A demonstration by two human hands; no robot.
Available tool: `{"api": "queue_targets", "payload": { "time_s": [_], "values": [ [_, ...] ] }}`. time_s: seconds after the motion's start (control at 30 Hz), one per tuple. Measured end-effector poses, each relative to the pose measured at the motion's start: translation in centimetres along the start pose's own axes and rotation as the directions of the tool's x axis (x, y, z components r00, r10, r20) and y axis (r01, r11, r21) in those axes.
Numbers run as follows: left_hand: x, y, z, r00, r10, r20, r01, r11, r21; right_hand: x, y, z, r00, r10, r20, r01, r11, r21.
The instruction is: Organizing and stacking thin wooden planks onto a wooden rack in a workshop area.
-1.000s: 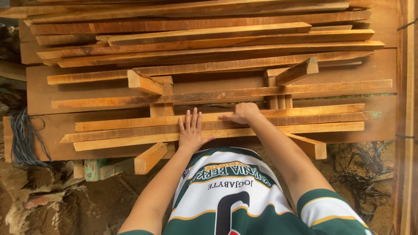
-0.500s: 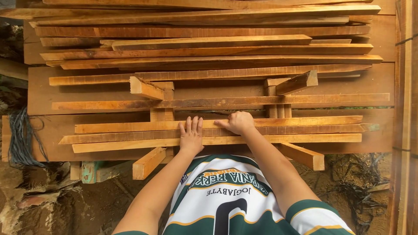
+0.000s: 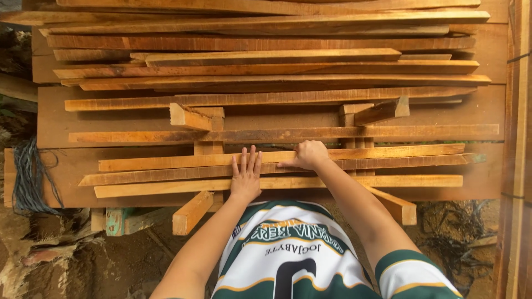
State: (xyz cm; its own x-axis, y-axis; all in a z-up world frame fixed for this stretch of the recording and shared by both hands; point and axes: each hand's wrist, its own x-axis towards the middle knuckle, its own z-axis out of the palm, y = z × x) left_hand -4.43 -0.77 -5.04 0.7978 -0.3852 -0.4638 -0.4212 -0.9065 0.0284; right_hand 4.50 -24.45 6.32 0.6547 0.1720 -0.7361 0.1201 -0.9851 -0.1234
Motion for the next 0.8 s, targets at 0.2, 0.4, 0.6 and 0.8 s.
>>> {"api": "queue_targets", "payload": {
  "time_s": [0.2, 0.4, 0.6, 0.8],
  "values": [
    [0.0, 0.1, 0.4, 1.0, -0.005, -0.018, 0.005, 1.0, 0.001, 1.1, 0.8, 2.4, 0.996, -0.028, 0.087, 0.029, 1.0, -0.01],
    [0.3, 0.1, 0.8, 1.0, 0.005, -0.022, -0.005, 1.0, -0.016, 0.0, -0.2, 0.6, 0.992, -0.053, 0.119, 0.048, 0.998, 0.039],
    [0.4, 0.1, 1.1, 0.999, 0.013, -0.03, -0.013, 1.0, -0.013, 2.0, -1.1, 2.1, 0.993, -0.093, 0.073, 0.083, 0.989, 0.125],
    [0.1, 0.2, 0.5, 0.998, 0.006, -0.06, -0.007, 1.0, -0.013, 0.8, -1.5, 1.0, 0.994, -0.099, 0.036, 0.095, 0.991, 0.097]
  ]
}}
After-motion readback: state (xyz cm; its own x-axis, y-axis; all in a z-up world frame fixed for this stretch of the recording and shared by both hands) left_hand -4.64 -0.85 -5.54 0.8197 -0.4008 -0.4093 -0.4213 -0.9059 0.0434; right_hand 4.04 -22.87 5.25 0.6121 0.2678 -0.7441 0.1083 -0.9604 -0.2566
